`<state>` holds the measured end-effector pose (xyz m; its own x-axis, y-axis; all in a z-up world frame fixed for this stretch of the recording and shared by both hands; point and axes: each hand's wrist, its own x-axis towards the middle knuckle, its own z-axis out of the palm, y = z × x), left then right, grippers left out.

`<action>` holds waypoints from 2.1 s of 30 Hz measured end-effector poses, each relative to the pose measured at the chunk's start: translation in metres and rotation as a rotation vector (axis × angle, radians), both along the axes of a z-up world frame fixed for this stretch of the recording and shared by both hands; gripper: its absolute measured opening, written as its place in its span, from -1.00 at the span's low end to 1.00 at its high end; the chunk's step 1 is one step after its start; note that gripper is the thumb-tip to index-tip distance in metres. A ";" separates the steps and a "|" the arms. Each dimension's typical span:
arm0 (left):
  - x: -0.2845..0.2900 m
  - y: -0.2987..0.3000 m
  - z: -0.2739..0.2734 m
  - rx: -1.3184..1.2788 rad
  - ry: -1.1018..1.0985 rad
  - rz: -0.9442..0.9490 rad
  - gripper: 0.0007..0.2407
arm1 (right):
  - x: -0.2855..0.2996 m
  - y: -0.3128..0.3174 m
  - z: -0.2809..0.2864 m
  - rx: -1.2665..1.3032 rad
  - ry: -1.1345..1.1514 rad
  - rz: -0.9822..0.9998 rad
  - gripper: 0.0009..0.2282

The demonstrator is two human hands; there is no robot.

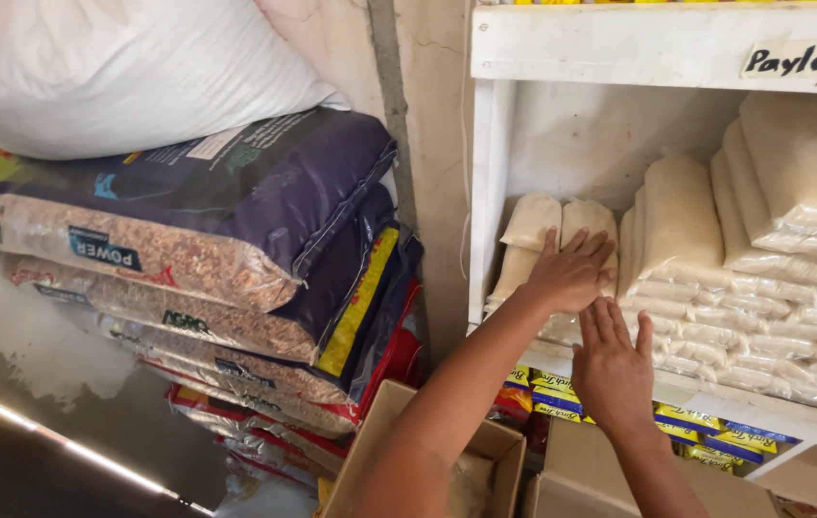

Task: Packing small plastic bags of goods from a shelf into a cardboard box.

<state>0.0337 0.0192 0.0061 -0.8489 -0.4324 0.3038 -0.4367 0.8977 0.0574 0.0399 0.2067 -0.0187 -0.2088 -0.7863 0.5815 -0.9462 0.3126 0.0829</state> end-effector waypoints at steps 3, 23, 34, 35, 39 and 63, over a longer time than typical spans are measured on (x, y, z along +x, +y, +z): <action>0.003 -0.008 0.004 0.175 0.021 -0.045 -0.49 | -0.005 0.008 -0.006 -0.104 -0.010 0.089 -0.48; 0.329 0.109 -0.366 0.928 0.923 0.585 -0.79 | 0.116 0.078 -0.271 0.421 -0.609 0.659 -0.78; 0.406 0.124 -0.448 0.917 0.599 1.005 -0.85 | 0.148 0.094 -0.299 0.578 -0.450 0.562 -0.79; 0.406 0.125 -0.448 0.956 0.549 1.042 -0.84 | 0.149 0.094 -0.298 0.577 -0.445 0.539 -0.79; 0.399 0.118 -0.478 1.109 0.346 1.083 -0.81 | 0.150 0.095 -0.292 0.538 -0.462 0.548 -0.82; 0.267 0.036 -0.503 0.262 -0.324 0.447 -0.77 | 0.147 0.092 -0.325 0.423 -0.569 0.496 -0.77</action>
<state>0.3008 0.0550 -0.4967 -0.5991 -0.7939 -0.1039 -0.8004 0.5971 0.0531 0.1869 0.2984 -0.3433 0.0453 -0.9904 0.1309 -0.8980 -0.0978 -0.4291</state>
